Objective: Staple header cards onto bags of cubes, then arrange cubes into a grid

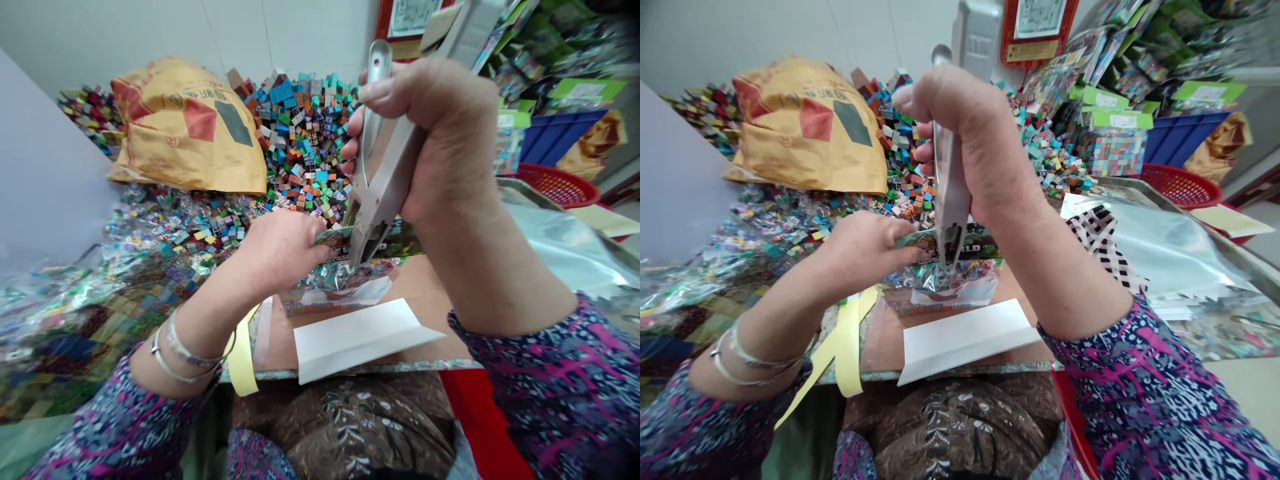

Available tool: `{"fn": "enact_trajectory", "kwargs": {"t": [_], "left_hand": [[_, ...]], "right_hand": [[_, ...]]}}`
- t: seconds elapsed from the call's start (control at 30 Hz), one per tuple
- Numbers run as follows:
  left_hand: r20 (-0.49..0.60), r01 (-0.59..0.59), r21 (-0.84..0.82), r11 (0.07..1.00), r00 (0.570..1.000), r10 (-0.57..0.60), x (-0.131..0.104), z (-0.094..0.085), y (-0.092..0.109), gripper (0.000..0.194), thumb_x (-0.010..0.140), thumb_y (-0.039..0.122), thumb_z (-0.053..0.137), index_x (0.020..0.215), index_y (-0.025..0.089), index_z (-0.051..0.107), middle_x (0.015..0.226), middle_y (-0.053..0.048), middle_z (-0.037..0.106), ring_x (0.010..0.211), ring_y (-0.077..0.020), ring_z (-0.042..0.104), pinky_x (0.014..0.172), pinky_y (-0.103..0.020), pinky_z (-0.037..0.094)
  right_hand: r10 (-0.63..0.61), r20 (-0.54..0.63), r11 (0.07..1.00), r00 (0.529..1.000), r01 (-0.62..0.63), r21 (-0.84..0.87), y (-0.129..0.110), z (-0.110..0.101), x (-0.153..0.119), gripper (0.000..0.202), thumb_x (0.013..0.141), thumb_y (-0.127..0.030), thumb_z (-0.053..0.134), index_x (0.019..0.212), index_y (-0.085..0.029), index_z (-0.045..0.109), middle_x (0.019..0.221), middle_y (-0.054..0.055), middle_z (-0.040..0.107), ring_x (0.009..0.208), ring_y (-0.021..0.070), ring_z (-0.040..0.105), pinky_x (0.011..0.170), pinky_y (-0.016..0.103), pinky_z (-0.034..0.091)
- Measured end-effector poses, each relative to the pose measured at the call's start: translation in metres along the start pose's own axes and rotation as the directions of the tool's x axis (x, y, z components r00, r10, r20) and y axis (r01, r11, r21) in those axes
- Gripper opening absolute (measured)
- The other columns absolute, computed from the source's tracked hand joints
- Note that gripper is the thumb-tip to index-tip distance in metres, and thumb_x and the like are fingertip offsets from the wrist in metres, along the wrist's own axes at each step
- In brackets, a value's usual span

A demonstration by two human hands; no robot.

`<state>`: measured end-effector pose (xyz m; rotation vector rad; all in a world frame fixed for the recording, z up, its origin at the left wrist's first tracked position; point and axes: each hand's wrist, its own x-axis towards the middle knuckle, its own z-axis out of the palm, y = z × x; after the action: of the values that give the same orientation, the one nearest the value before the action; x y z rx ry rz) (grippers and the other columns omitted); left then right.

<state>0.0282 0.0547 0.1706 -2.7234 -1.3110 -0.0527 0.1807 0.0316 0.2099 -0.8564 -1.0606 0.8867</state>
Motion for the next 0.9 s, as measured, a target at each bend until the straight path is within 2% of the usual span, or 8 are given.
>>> {"fn": "enact_trajectory", "kwargs": {"t": [0.07,0.17,0.3,0.5,0.6,0.7,0.8,0.9], "left_hand": [[0.046,0.024,-0.022,0.999,0.999,-0.023,0.008,0.003,0.005,0.033,0.085,0.049,0.053,0.082,0.022,0.071,0.065,-0.005,0.062,0.073,-0.0254,0.063,0.063,-0.034,0.039],[0.051,0.019,-0.062,0.998,0.999,-0.016,0.013,0.006,0.004,0.028,0.081,0.047,0.057,0.075,0.022,0.069,0.059,-0.003,0.055,0.071,-0.0251,0.061,0.063,-0.034,0.038],[0.035,0.004,-0.076,0.997,0.999,-0.002,0.014,0.007,0.002,0.026,0.079,0.045,0.061,0.07,0.022,0.066,0.055,-0.002,0.047,0.07,-0.0256,0.06,0.064,-0.035,0.039],[0.041,-0.021,-0.051,0.999,0.999,0.023,0.015,0.007,0.005,0.024,0.081,0.042,0.059,0.076,0.02,0.069,0.06,-0.004,0.053,0.075,-0.0285,0.062,0.064,-0.035,0.042],[0.053,-0.016,-0.038,0.999,0.998,0.018,0.015,0.007,0.004,0.025,0.081,0.042,0.057,0.08,0.021,0.07,0.064,-0.005,0.057,0.076,-0.0295,0.064,0.064,-0.035,0.042],[0.049,-0.027,-0.05,0.998,0.998,0.03,0.014,0.007,0.002,0.022,0.081,0.04,0.056,0.082,0.022,0.069,0.067,-0.004,0.059,0.074,-0.0278,0.063,0.061,-0.034,0.039],[0.042,-0.048,-0.1,0.994,0.998,0.052,0.011,0.007,0.001,0.018,0.076,0.037,0.057,0.082,0.022,0.064,0.065,-0.002,0.058,0.065,-0.0233,0.06,0.056,-0.031,0.034],[0.043,-0.072,-0.163,0.984,0.996,0.08,0.009,0.006,-0.001,0.021,0.07,0.035,0.06,0.087,0.022,0.059,0.069,-0.002,0.06,0.063,-0.0212,0.057,0.054,-0.03,0.032]], "right_hand": [[-0.013,0.037,0.999,0.999,0.011,0.047,0.007,-0.003,-0.001,0.009,0.067,-0.026,0.063,0.069,-0.023,0.055,0.067,-0.003,0.052,0.059,0.0119,0.051,0.051,0.024,0.044],[-0.006,0.036,0.997,0.999,0.003,0.074,0.016,-0.008,0.0,0.012,0.063,-0.026,0.065,0.068,-0.023,0.055,0.066,-0.003,0.053,0.058,0.0125,0.05,0.052,0.026,0.045],[-0.022,0.089,0.995,0.996,0.012,0.104,0.025,-0.01,0.003,0.019,0.06,-0.025,0.072,0.068,-0.024,0.055,0.068,-0.003,0.053,0.058,0.0131,0.048,0.052,0.028,0.044],[-0.045,0.035,0.999,0.998,0.045,-0.001,0.035,-0.008,0.005,0.025,0.062,-0.032,0.072,0.078,-0.028,0.053,0.073,-0.004,0.053,0.063,0.0168,0.052,0.059,0.033,0.049],[-0.14,0.044,0.986,0.989,0.144,-0.089,0.036,-0.008,0.005,0.023,0.065,-0.029,0.069,0.071,-0.027,0.047,0.071,-0.003,0.05,0.063,0.0171,0.051,0.062,0.034,0.048],[-0.262,0.094,0.946,0.961,0.275,-0.172,0.035,-0.008,0.007,0.029,0.064,-0.023,0.067,0.064,-0.025,0.038,0.069,-0.003,0.047,0.064,0.0176,0.051,0.062,0.034,0.046],[-0.318,0.08,0.916,0.945,0.328,-0.229,0.038,-0.007,0.009,0.023,0.068,-0.024,0.063,0.072,-0.027,0.041,0.068,-0.003,0.048,0.062,0.0173,0.05,0.059,0.034,0.044],[-0.399,0.034,0.88,0.916,0.393,-0.267,0.041,-0.005,0.011,0.018,0.072,-0.023,0.059,0.083,-0.027,0.045,0.068,-0.004,0.047,0.06,0.016,0.048,0.06,0.033,0.043]]}}
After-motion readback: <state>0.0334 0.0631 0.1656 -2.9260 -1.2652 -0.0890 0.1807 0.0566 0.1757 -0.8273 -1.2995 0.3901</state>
